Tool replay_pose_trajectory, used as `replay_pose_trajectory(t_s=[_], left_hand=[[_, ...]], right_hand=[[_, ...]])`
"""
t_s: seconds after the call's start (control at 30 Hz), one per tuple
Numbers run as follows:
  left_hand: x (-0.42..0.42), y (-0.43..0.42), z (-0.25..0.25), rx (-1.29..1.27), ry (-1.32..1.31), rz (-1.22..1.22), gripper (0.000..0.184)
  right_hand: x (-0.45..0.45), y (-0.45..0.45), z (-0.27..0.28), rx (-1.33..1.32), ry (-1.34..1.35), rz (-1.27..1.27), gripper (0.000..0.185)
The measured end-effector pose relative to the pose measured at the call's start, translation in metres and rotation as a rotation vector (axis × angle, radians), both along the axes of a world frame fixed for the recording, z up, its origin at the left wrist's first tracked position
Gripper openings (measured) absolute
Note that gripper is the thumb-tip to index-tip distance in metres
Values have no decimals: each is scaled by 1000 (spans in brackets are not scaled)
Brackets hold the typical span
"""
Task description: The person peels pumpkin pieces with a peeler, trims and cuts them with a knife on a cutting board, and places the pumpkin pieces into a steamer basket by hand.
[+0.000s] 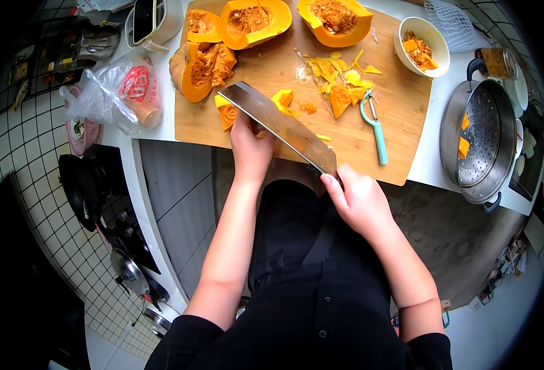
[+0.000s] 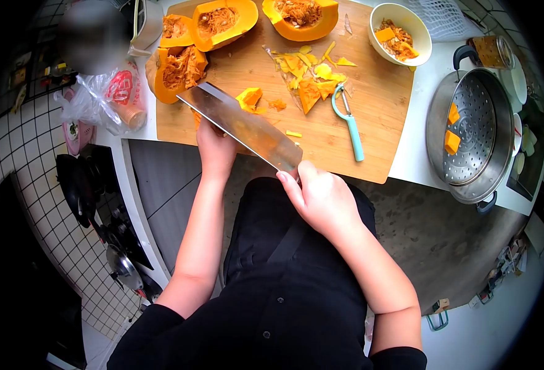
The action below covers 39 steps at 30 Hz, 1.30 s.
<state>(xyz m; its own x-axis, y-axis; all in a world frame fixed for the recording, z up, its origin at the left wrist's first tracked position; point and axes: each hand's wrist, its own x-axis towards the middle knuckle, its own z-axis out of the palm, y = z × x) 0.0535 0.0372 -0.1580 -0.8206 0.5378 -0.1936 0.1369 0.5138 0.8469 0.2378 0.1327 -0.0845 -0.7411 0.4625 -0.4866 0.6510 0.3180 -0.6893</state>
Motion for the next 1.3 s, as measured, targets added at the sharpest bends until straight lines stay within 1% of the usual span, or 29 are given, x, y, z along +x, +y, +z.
replay_pose_trajectory(t_s=[0.17,0.27,0.37,0.57,0.67,0.87,0.97,1.07,1.3], left_hand=[[-3,1,-1,60,-46,21,33],[1,2,1,52,13,-13,30],[2,3,-5,127,-4,9,31],[-2,2,-5,88,32,-16,30],[1,3,-7,158,28,-46,29],[2,5,-2,103,98,-66,26],[2,5,2,42,-21,-65,32],[4,5,-8,147,30,-60,26],[3,8,-4,179,-33,-17,25]], right_hand=[[7,3,2,-10,-27,7,41],[6,5,0,-9,-44,13,43],[2,8,-3,-3,-53,27,44],[10,8,-3,33,-60,46,46],[6,8,-3,68,-79,54,46],[5,11,-2,109,-118,82,47],[7,10,-3,120,-124,79,47],[0,10,-10,135,-132,71,46],[5,7,-12,189,-106,64,46]])
